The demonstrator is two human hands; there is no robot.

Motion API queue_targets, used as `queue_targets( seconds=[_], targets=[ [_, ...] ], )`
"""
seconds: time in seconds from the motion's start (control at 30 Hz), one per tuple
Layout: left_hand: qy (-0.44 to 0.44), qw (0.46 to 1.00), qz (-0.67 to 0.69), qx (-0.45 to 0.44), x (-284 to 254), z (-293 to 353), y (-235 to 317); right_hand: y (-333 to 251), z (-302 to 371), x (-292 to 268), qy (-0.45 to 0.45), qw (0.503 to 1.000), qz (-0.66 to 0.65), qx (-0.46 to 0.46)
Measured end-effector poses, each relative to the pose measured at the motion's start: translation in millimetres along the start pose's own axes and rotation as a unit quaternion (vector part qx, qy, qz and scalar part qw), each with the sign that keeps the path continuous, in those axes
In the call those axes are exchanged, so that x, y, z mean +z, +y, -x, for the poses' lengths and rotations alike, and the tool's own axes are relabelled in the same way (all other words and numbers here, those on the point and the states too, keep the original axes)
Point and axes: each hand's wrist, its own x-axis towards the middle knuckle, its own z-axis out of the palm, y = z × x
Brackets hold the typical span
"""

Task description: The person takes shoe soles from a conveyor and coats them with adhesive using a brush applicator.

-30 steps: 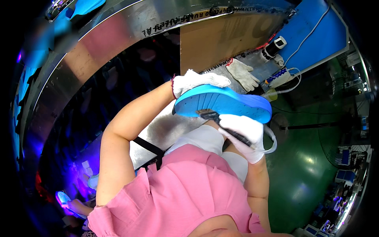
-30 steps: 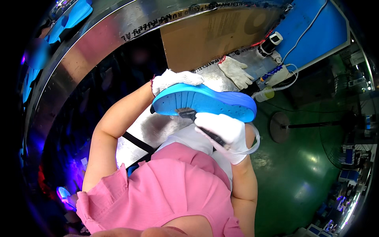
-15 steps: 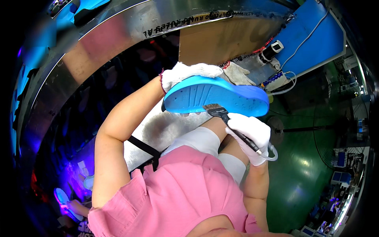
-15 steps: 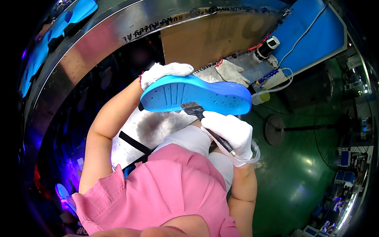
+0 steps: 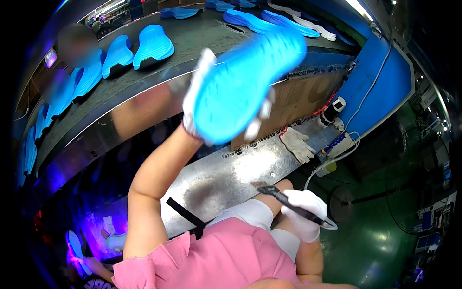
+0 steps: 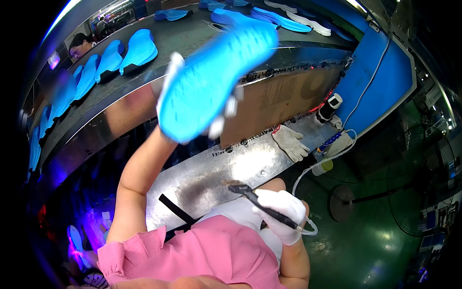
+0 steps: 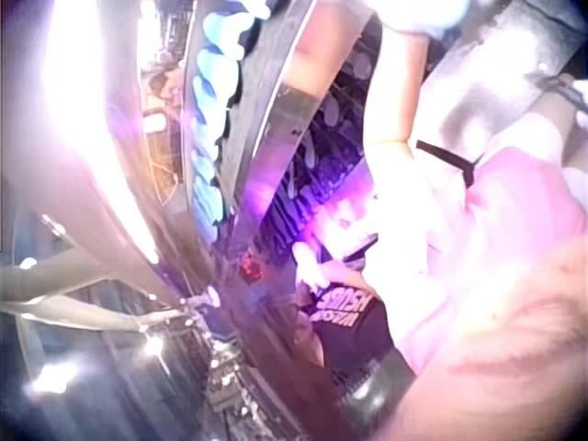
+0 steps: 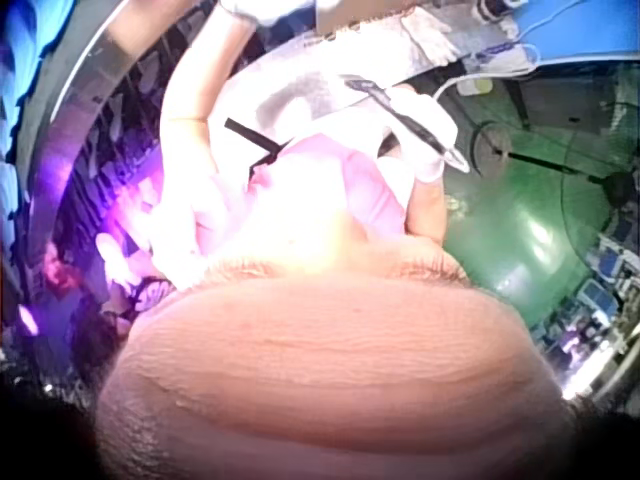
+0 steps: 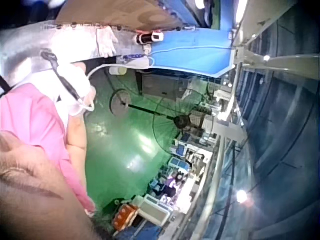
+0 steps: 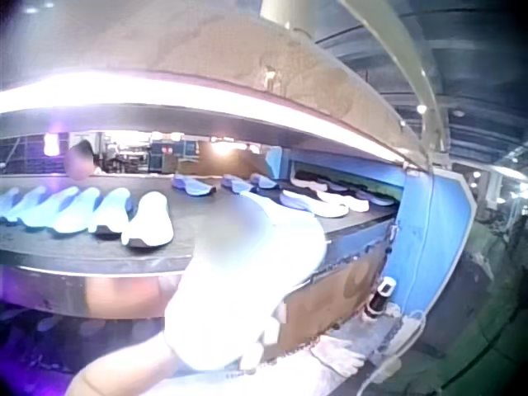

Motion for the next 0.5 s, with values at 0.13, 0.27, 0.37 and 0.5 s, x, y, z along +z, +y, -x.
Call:
queue_targets(
  seconds=[0.13, 0.27, 0.37, 0.5],
  targets=[
    [0.064, 0.988, -0.013, 0.139, 22, -2, 12, -1, -7, 13, -0.016, 0.999, -0.041, -0.008],
    [0.218, 0.726, -0.629, 0.172, 21, 30, 3, 15, 2, 14, 0.029, 0.997, -0.053, 0.041],
    [0.261, 0.139, -0.915, 0.274, 68, 47, 44, 24, 13, 9, 0.042, 0.996, -0.053, 0.05],
    [0.373, 0.037, -0.924, 0.081, 82, 77, 83, 22, 26, 16, 0.1, 0.97, -0.159, 0.152]
  ],
)
